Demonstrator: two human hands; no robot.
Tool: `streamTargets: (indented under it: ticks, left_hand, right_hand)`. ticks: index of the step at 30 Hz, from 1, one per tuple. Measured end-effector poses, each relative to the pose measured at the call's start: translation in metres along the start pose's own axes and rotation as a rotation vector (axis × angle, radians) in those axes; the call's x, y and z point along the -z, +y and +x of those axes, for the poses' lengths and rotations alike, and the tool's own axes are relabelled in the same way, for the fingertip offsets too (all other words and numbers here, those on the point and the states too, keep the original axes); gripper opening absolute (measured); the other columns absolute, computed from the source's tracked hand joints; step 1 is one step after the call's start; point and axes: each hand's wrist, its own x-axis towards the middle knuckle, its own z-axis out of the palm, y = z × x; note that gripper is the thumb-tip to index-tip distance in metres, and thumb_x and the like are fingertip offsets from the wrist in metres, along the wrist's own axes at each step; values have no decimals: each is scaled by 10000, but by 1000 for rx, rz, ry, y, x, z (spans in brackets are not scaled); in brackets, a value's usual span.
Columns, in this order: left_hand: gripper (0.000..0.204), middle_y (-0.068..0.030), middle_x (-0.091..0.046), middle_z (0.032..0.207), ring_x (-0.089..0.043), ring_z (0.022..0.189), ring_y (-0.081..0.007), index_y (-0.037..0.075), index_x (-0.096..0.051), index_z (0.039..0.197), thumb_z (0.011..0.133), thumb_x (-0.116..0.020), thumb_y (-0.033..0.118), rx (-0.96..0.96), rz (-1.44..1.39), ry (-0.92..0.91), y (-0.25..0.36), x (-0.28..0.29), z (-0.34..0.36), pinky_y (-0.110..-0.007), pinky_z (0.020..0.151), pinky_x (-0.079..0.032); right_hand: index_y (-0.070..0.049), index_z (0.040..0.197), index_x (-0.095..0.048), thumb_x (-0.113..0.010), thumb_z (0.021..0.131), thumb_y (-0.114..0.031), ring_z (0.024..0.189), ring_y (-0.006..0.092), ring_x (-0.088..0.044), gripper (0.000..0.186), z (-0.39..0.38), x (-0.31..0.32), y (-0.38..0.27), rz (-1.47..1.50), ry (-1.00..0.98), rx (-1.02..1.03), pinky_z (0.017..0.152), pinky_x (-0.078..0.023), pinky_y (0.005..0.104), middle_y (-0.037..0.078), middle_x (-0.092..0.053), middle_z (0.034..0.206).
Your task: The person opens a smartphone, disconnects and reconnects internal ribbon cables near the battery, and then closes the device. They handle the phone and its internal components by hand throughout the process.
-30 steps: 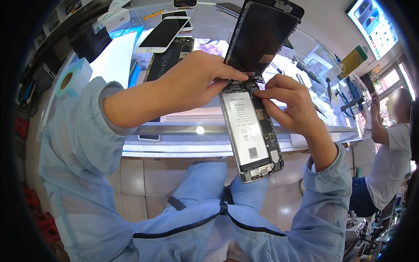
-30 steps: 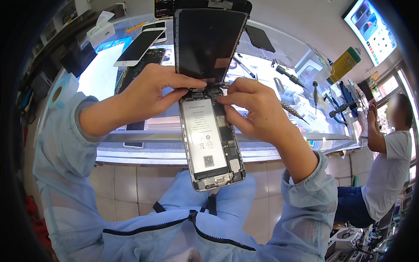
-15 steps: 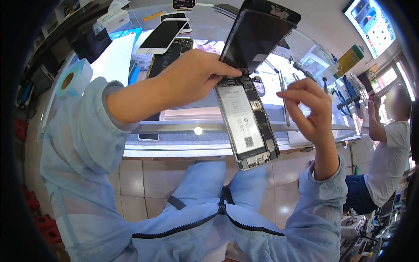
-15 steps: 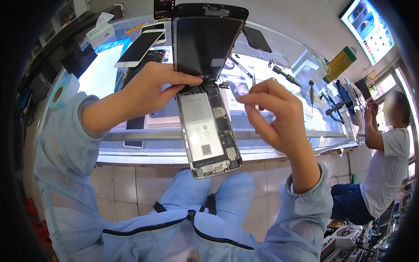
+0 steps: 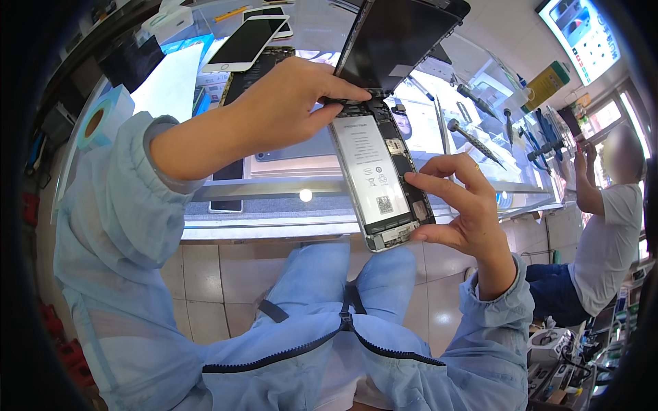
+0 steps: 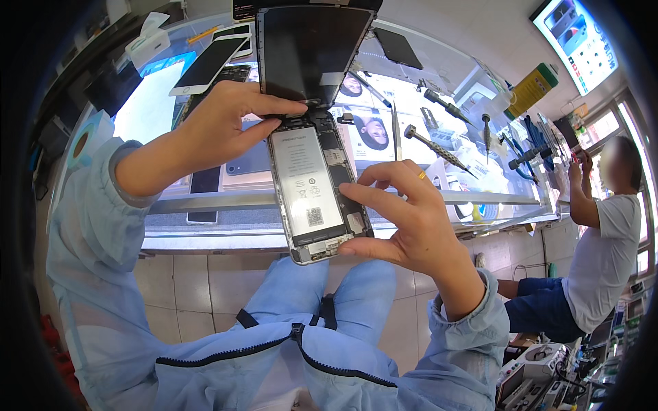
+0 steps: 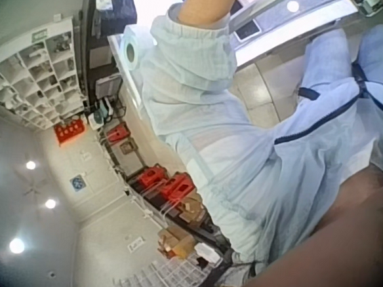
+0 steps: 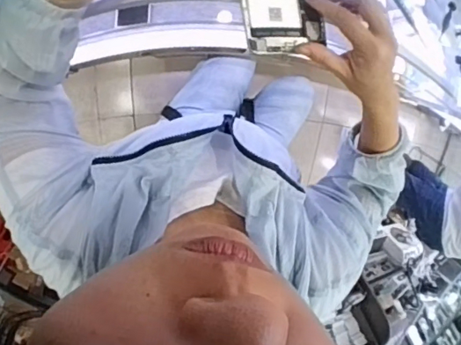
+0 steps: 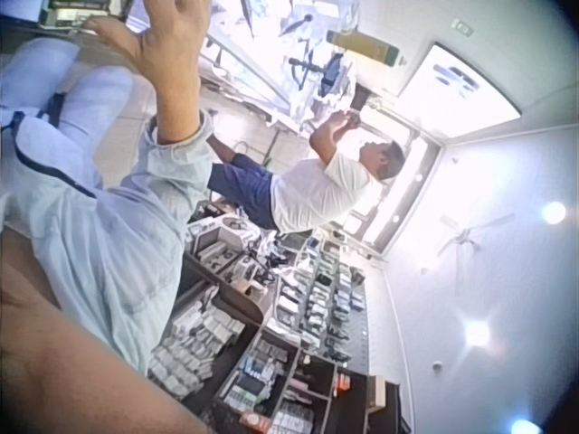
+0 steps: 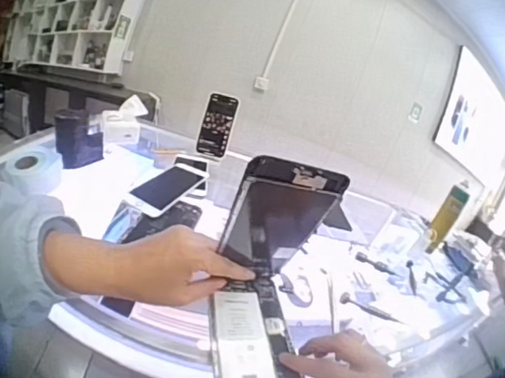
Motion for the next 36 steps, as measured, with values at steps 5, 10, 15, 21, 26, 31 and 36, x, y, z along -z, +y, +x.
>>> streamTargets:
  ticks: [5, 10, 15, 21, 26, 31, 36]
  left_hand:
    - [367, -158, -698, 1008, -685, 867, -288, 81, -699, 1123, 789, -632, -54, -17, -3, 8, -1, -1, -1, -322, 778, -532]
    - [361, -161, -698, 997, -683, 863, -296, 83, -699, 1123, 784, -651, -31, 7, 46, -21, 5, 1, 0, -326, 772, -531]
    - [361, -161, -699, 977, -678, 849, -305, 91, -700, 1125, 782, -662, -13, -17, 81, -9, 3, 0, 0, -333, 764, -531]
    - [368, -157, -694, 994, -674, 845, -309, 97, -698, 1130, 776, -673, -1, 5, 66, -17, 6, 0, -2, -340, 759, -528]
    - [370, -175, -687, 1008, -670, 848, -319, 63, -689, 1132, 763, -718, 72, 29, 36, -77, 7, 4, 2, -343, 765, -525]
    - [481, -181, -685, 1033, -675, 886, -311, 33, -678, 1139, 718, -813, 223, 10, -10, -109, 7, 6, 2, -340, 806, -519]
    - [594, -175, -676, 1067, -669, 933, -312, 37, -670, 1157, 668, -851, 322, -16, -1, -131, 8, 10, 0, -341, 846, -506]
  right_hand:
    - [-49, 1053, -703, -810, 649, -467, 803, 221, -537, 591, -2, -3, 2, 32, -9, -21, 700, -460, 327, 85, -595, 987]
    - [-50, 1060, -703, -819, 655, -422, 813, 222, -535, 563, -2, -1, -1, 51, -32, -47, 707, -461, 330, 85, -585, 1005]
    - [-34, 1069, -685, -818, 666, -371, 831, 233, -542, 542, 4, 4, -6, -7, -94, -18, 719, -461, 335, 86, -581, 1005]
    - [-32, 1074, -672, -808, 677, -368, 843, 240, -552, 537, 5, 3, -5, -51, -97, 23, 731, -454, 347, 88, -584, 1004]
    - [-45, 1062, -676, -803, 684, -389, 836, 244, -550, 526, 0, -3, -4, -27, -14, 15, 731, -449, 351, 90, -585, 997]
    - [-50, 1114, -669, -807, 718, -254, 941, 277, -599, 466, 15, 9, -10, -144, 99, 22, 797, -489, 364, 124, -613, 1067]
    - [-39, 1177, -637, -717, 781, -25, 981, 288, -647, 405, 77, 38, -27, -330, 506, 227, 812, -517, 343, 174, -610, 1198]
